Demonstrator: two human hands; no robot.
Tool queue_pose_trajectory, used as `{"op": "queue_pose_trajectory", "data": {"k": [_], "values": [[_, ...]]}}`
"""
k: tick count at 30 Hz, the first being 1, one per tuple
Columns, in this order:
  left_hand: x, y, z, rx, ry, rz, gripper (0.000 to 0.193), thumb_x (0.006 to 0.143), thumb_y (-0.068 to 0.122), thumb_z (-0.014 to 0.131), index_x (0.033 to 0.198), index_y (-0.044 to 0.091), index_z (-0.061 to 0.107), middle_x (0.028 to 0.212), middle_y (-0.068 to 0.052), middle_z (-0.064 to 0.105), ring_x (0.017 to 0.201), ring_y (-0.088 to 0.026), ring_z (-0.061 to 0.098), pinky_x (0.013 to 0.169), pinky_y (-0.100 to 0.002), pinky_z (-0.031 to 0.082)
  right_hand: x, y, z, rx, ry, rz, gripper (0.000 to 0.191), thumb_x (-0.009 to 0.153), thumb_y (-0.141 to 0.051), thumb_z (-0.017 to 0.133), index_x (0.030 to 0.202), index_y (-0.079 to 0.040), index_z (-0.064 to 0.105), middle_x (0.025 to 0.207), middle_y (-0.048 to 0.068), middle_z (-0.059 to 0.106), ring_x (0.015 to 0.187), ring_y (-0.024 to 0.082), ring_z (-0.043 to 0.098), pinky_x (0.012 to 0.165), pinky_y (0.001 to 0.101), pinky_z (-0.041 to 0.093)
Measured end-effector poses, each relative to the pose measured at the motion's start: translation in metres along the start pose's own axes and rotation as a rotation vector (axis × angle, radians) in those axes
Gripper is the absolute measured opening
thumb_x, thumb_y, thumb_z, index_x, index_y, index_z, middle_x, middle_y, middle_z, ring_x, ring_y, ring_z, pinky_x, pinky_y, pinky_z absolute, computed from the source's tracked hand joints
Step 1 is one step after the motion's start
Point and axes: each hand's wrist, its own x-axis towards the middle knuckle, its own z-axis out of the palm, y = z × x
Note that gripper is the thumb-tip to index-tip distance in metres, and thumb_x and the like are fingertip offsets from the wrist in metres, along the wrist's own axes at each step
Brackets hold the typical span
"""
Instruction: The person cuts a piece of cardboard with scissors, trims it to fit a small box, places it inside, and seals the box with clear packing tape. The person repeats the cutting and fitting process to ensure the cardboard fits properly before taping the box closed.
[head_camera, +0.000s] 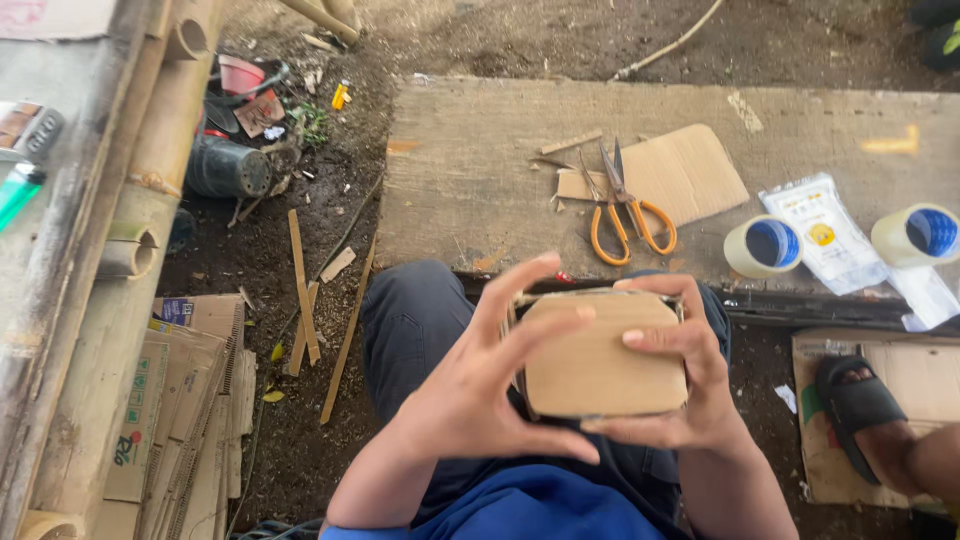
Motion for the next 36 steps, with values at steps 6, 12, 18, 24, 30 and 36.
{"op": "queue_pose_trajectory", "data": {"k": [6, 12, 18, 24, 30, 36], "values": [[0.028, -0.053, 0.030, -0.133, 0.103, -0.031, 0.136, 0.068, 0.035, 0.100, 0.166, 0.011, 0.009, 0.166, -0.024, 0.033, 0.158, -0.041, 0.034, 0.130, -0.053, 0.036, 0.034, 0.027, -0.012, 0.078, 0.024, 0.039, 0.076, 0.070, -0.025, 0.097, 0.131, -0.013, 0.053, 0.139, 0.017, 0.048, 0.133, 0.028, 0.056, 0.107, 0.0384, 0.053], [0.033, -0.074, 0.040, -0.335, 0.081, -0.164, 0.145, 0.071, 0.027, 0.100, 0.169, 0.014, -0.006, 0.161, -0.018, 0.049, 0.153, -0.034, 0.049, 0.128, -0.049, 0.043, 0.049, 0.043, -0.015, -0.067, 0.030, 0.007, 0.077, 0.069, -0.022, 0.097, 0.130, -0.010, 0.052, 0.135, 0.010, 0.047, 0.125, 0.020, 0.054, 0.106, 0.0333, 0.047], [0.026, -0.058, 0.040, -0.373, 0.084, -0.158, 0.147, 0.067, 0.022, 0.101, 0.170, 0.014, -0.004, 0.162, -0.018, 0.047, 0.154, -0.035, 0.047, 0.128, -0.049, 0.043, 0.036, 0.032, -0.011, 0.021, 0.037, 0.023, 0.073, 0.071, -0.025, 0.097, 0.127, -0.011, 0.053, 0.133, 0.009, 0.048, 0.128, 0.019, 0.055, 0.108, 0.0339, 0.049], [0.013, -0.034, 0.035, -0.288, 0.084, -0.101, 0.148, 0.068, 0.023, 0.099, 0.169, 0.011, -0.008, 0.157, -0.021, 0.052, 0.148, -0.037, 0.053, 0.125, -0.048, 0.043, 0.028, 0.014, -0.012, 0.008, 0.025, -0.027, 0.074, 0.065, -0.023, 0.097, 0.125, -0.011, 0.055, 0.134, 0.012, 0.048, 0.128, 0.023, 0.053, 0.108, 0.0375, 0.047], [-0.020, -0.010, 0.055, -0.185, 0.137, -0.009, 0.141, 0.075, 0.028, 0.097, 0.170, 0.009, -0.005, 0.146, -0.020, 0.063, 0.133, -0.037, 0.070, 0.117, -0.045, 0.053, 0.010, -0.014, -0.020, 0.158, -0.080, -0.051, 0.077, 0.065, -0.028, 0.097, 0.130, -0.017, 0.057, 0.153, 0.022, 0.039, 0.141, 0.035, 0.050, 0.112, 0.0465, 0.046], [-0.048, -0.001, 0.053, -0.145, 0.125, 0.144, 0.146, 0.065, 0.026, 0.099, 0.169, 0.017, -0.003, 0.142, -0.023, 0.057, 0.124, -0.041, 0.067, 0.113, -0.051, 0.051, -0.020, -0.039, -0.017, 0.018, -0.156, -0.133, 0.084, 0.064, -0.035, 0.101, 0.133, -0.021, 0.054, 0.140, 0.026, 0.052, 0.129, 0.040, 0.060, 0.103, 0.0490, 0.053]]}}
